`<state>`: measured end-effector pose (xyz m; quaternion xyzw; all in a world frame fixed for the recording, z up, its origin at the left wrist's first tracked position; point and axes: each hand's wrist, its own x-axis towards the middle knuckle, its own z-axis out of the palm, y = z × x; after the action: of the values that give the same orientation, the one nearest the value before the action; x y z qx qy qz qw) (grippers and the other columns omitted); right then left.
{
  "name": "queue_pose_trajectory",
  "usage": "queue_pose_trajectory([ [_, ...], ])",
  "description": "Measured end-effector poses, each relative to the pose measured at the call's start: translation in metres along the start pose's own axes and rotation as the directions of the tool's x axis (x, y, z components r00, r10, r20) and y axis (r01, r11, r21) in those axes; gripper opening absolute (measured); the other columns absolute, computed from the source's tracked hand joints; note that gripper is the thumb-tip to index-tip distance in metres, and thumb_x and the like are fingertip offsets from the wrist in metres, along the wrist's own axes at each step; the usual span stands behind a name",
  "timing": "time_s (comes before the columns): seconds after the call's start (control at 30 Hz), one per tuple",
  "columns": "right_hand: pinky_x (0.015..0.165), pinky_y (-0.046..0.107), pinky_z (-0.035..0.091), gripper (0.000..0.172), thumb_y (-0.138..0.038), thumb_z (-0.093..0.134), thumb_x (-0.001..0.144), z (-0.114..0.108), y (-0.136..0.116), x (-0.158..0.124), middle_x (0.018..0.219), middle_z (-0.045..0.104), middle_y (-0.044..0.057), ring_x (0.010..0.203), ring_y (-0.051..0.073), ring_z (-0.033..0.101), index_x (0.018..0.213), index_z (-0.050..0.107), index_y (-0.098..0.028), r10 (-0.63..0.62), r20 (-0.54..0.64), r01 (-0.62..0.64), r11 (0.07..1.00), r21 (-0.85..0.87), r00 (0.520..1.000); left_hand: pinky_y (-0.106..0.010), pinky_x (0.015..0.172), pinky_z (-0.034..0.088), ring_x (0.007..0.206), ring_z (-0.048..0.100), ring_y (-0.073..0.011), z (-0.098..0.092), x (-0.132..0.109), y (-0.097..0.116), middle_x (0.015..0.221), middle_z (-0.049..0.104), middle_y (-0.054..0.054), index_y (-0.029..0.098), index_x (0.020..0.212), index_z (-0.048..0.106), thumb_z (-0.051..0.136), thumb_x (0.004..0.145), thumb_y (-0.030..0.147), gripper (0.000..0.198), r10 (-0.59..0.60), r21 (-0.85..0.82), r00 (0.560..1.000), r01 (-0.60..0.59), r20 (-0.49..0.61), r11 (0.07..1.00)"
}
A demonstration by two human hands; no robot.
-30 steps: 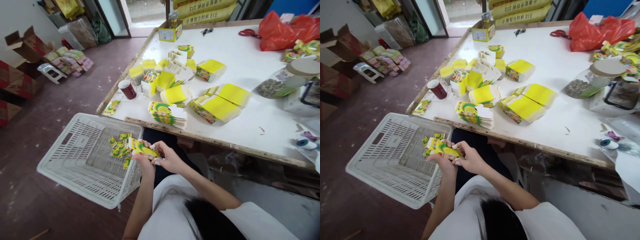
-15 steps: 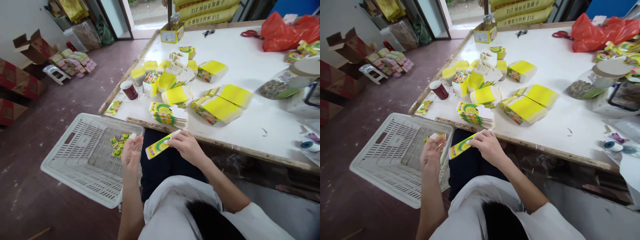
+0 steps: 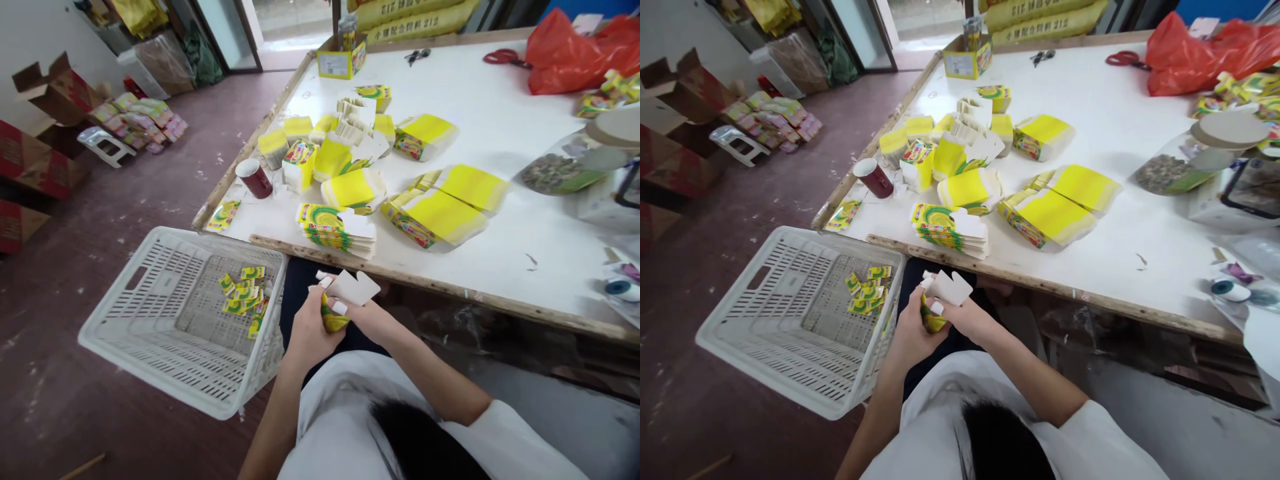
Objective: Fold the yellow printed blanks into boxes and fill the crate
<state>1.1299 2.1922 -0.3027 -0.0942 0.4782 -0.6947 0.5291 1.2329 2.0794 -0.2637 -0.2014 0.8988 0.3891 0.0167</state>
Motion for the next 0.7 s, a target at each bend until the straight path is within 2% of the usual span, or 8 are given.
queue_pose_trajectory([
  [0.07,0.11,0.048,0.047,0.069,-0.059,0.071,0.082,0.0,0.001,0.001,0.135,0.065,0.011,0.125,0.028,0.062,0.139,0.051,-0.024,0.088,0.068,-0.095,0.989,0.117,0.994,-0.038,0.084,0.056,0.107,0.068,-0.0285,0.004,-0.002,-0.001,0.121,0.064,-0.012,0.026,0.138,0.039,0.073,0.076,0.025,0.071,0.065,0.031,0.997,-0.064,-0.038,0.997],
  [0.2,0.105,0.049,0.051,0.067,-0.059,0.07,0.083,-0.004,0.002,0.002,0.129,0.068,0.013,0.118,0.028,0.066,0.137,0.055,-0.024,0.025,0.0,-0.025,0.997,0.072,1.0,-0.034,0.079,0.055,0.098,0.069,-0.0241,0.003,-0.003,0.001,0.112,0.065,-0.007,0.028,0.129,0.045,0.074,0.075,0.023,0.061,0.082,0.006,0.99,-0.082,-0.112,0.997],
  [0.3,0.112,0.052,0.045,0.062,-0.05,0.059,0.093,-0.003,0.002,-0.002,0.142,0.06,0.015,0.13,0.03,0.058,0.147,0.046,-0.023,-0.14,0.043,0.145,0.979,-0.141,0.989,-0.032,0.074,0.054,0.09,0.069,-0.0222,0.0,-0.002,0.001,0.105,0.065,-0.004,0.028,0.125,0.045,0.07,0.072,0.018,0.059,0.004,-0.032,0.999,-0.005,-0.032,0.999],
  [0.4,0.118,0.05,0.038,0.067,-0.022,0.054,0.092,0.0,0.001,-0.009,0.159,0.041,0.013,0.143,0.028,0.045,0.155,0.035,-0.024,-0.258,0.156,0.301,0.836,-0.458,0.953,-0.033,0.068,0.054,0.081,0.069,-0.0228,0.002,-0.002,-0.003,0.099,0.065,-0.005,0.023,0.136,0.035,0.068,0.072,0.02,0.072,-0.085,-0.071,0.994,0.089,0.064,0.993],
  [0.5,0.118,0.045,0.04,0.071,-0.004,0.044,0.086,-0.002,0.002,-0.01,0.162,0.036,0.009,0.147,0.024,0.039,0.154,0.039,-0.026,-0.327,0.2,0.378,0.698,-0.607,0.924,-0.042,0.085,0.055,0.104,0.065,-0.029,0.006,-0.001,-0.009,0.12,0.058,-0.016,0.017,0.141,0.034,0.071,0.067,0.018,0.082,-0.049,-0.036,0.997,0.047,-0.053,0.998],
  [0.57,0.119,0.044,0.039,0.071,-0.001,0.039,0.087,-0.007,0.001,-0.007,0.158,0.042,0.008,0.147,0.022,0.039,0.153,0.041,-0.027,-0.402,0.148,0.398,0.663,-0.634,0.904,-0.048,0.098,0.05,0.117,0.059,-0.0319,0.005,0.001,-0.011,0.127,0.054,-0.016,0.019,0.137,0.041,0.073,0.066,0.017,0.078,-0.033,0.029,0.988,0.038,-0.153,0.999],
  [0.63,0.12,0.045,0.037,0.069,-0.004,0.039,0.091,-0.013,0.0,-0.004,0.157,0.044,0.009,0.148,0.022,0.038,0.155,0.037,-0.028,-0.452,0.104,0.406,0.645,-0.648,0.886,-0.049,0.1,0.049,0.116,0.059,-0.031,-0.001,0.002,-0.012,0.123,0.059,-0.013,0.022,0.131,0.049,0.076,0.071,0.021,0.066,-0.043,0.074,0.983,0.057,-0.179,0.996],
  [0.7,0.119,0.045,0.039,0.068,-0.013,0.045,0.095,-0.018,-0.002,-0.002,0.162,0.034,0.013,0.15,0.025,0.034,0.159,0.028,-0.026,-0.436,0.147,0.416,0.626,-0.659,0.888,-0.045,0.096,0.052,0.11,0.062,-0.0284,-0.008,0.003,-0.012,0.116,0.064,-0.01,0.024,0.125,0.055,0.076,0.076,0.027,0.054,-0.044,0.074,0.987,0.056,-0.151,0.996],
])
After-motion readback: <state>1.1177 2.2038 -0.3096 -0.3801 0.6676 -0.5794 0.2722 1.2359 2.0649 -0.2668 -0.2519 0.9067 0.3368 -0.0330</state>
